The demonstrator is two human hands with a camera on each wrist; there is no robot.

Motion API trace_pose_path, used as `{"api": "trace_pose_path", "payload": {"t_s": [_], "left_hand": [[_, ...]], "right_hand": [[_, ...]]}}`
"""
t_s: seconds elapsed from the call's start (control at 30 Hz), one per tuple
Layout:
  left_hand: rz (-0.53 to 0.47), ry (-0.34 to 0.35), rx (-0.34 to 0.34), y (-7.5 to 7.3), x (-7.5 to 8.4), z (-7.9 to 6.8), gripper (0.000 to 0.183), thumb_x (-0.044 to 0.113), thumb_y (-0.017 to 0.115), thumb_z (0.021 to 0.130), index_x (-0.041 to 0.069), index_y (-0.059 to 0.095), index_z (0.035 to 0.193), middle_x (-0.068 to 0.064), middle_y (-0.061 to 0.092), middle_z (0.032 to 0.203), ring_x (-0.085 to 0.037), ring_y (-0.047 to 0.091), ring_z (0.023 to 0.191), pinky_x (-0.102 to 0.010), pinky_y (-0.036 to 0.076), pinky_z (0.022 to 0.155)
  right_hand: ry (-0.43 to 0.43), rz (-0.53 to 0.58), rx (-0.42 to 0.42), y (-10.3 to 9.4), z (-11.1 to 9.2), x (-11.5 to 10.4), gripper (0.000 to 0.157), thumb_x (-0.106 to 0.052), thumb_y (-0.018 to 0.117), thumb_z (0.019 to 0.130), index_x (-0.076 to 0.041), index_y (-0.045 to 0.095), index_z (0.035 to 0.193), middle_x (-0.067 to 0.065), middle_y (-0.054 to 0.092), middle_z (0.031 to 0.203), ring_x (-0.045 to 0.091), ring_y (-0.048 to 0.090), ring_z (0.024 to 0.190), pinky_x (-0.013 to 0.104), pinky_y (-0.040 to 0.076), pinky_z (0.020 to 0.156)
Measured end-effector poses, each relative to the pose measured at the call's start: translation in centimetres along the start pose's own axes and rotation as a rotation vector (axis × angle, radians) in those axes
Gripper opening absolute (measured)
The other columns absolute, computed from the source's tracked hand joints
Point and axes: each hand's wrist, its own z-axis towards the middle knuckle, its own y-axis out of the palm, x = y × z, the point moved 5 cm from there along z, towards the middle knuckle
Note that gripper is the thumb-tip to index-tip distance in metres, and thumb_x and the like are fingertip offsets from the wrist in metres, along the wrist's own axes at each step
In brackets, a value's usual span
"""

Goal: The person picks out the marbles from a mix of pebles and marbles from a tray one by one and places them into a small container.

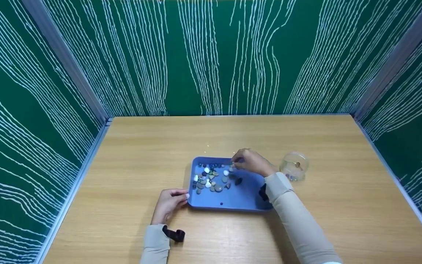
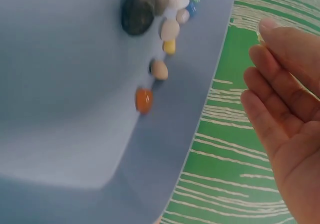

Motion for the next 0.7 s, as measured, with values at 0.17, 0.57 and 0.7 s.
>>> {"api": "trace_pose_path", "payload": {"t_s": [0.17,0.57,0.7], "left_hand": [[-0.015,0.027,-0.012,0.0,0.0,0.0,0.03,-0.006,0.069,0.081,-0.015,0.064,0.11,-0.009,0.067,0.09,-0.011,0.065,0.074,-0.021,0.06,0.072],[0.004,-0.011,0.003,0.0,-0.1,0.0,0.028,-0.006,0.069,0.082,-0.012,0.065,0.109,-0.013,0.067,0.095,-0.014,0.066,0.078,-0.025,0.06,0.077],[-0.014,-0.001,-0.004,0.1,-0.1,0.1,0.029,-0.007,0.068,0.082,-0.014,0.064,0.11,-0.012,0.067,0.094,-0.013,0.066,0.077,-0.024,0.06,0.076]], "right_hand": [[0.075,0.045,-0.003,-0.9,-0.8,1.1,0.022,-0.011,0.065,0.091,-0.005,0.07,0.111,0.009,0.067,0.107,0.019,0.066,0.086,0.035,0.06,0.08],[0.066,0.015,0.113,-3.8,-3.0,3.9,0.017,-0.012,0.066,0.09,-0.005,0.072,0.104,0.012,0.069,0.105,0.029,0.064,0.1,0.045,0.057,0.089],[0.094,0.013,0.12,-4.6,-3.7,4.8,0.018,-0.013,0.067,0.09,-0.005,0.072,0.105,0.012,0.069,0.106,0.026,0.064,0.099,0.044,0.058,0.087]]}}
